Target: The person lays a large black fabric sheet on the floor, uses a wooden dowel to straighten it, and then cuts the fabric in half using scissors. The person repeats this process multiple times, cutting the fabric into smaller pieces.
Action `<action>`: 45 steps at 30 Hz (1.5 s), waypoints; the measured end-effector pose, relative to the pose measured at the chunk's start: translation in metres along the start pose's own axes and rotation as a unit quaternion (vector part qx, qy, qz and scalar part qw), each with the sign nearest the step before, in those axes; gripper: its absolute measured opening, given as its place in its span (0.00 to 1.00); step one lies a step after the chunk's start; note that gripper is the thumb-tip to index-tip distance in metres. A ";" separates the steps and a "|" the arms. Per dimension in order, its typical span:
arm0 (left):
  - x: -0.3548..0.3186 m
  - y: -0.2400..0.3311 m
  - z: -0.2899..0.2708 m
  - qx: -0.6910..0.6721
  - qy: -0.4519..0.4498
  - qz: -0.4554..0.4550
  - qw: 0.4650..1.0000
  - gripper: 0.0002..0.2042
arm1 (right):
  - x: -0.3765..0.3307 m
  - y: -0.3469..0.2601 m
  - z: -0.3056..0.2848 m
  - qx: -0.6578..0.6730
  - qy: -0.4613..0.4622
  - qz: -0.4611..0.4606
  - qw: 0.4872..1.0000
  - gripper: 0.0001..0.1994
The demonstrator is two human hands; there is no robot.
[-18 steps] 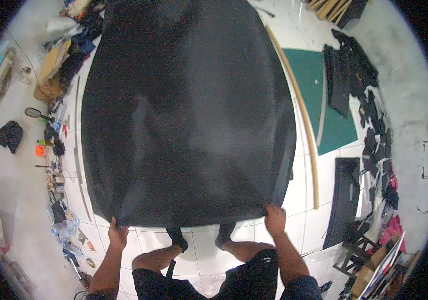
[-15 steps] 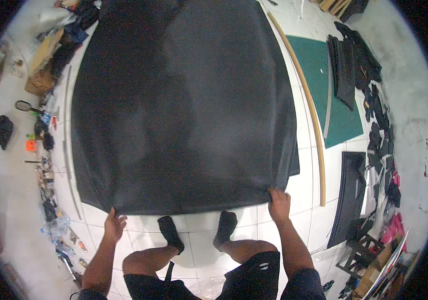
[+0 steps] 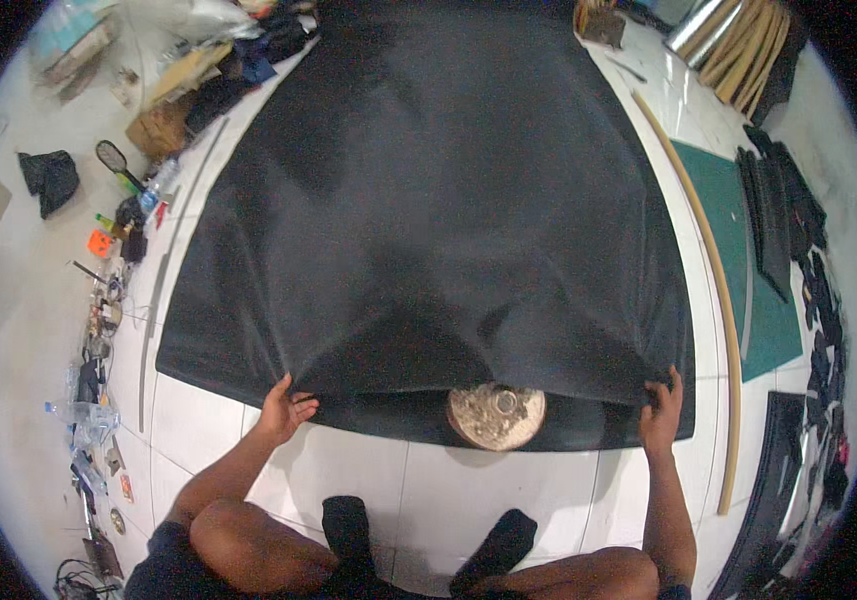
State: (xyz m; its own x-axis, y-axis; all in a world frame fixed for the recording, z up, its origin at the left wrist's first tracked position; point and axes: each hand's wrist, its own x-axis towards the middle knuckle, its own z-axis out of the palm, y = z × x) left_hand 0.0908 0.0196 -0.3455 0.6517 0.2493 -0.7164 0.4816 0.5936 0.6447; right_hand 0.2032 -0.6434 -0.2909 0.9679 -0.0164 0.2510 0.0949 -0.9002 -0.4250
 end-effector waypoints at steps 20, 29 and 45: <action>0.050 -0.002 0.015 -0.109 -0.020 -0.018 0.994 0.25 | 0.029 -0.257 0.028 -0.047 -0.241 -0.273 0.930 0.25; 0.059 0.011 0.000 -0.012 -0.014 0.017 1.000 0.22 | 0.004 -0.239 0.044 -0.047 -0.243 -0.293 0.924 0.20; 0.078 -0.025 -0.036 0.018 0.077 0.051 0.996 0.26 | -0.119 -0.238 0.026 0.086 -0.400 -0.407 0.817 0.21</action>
State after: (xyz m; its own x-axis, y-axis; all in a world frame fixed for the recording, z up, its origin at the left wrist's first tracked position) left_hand 0.1083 0.0514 -0.4269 0.6020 0.4227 -0.6774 0.4398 0.5326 0.7232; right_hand 0.0710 -0.4164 -0.2422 0.4038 0.9083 -0.1090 0.7471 -0.3962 -0.5336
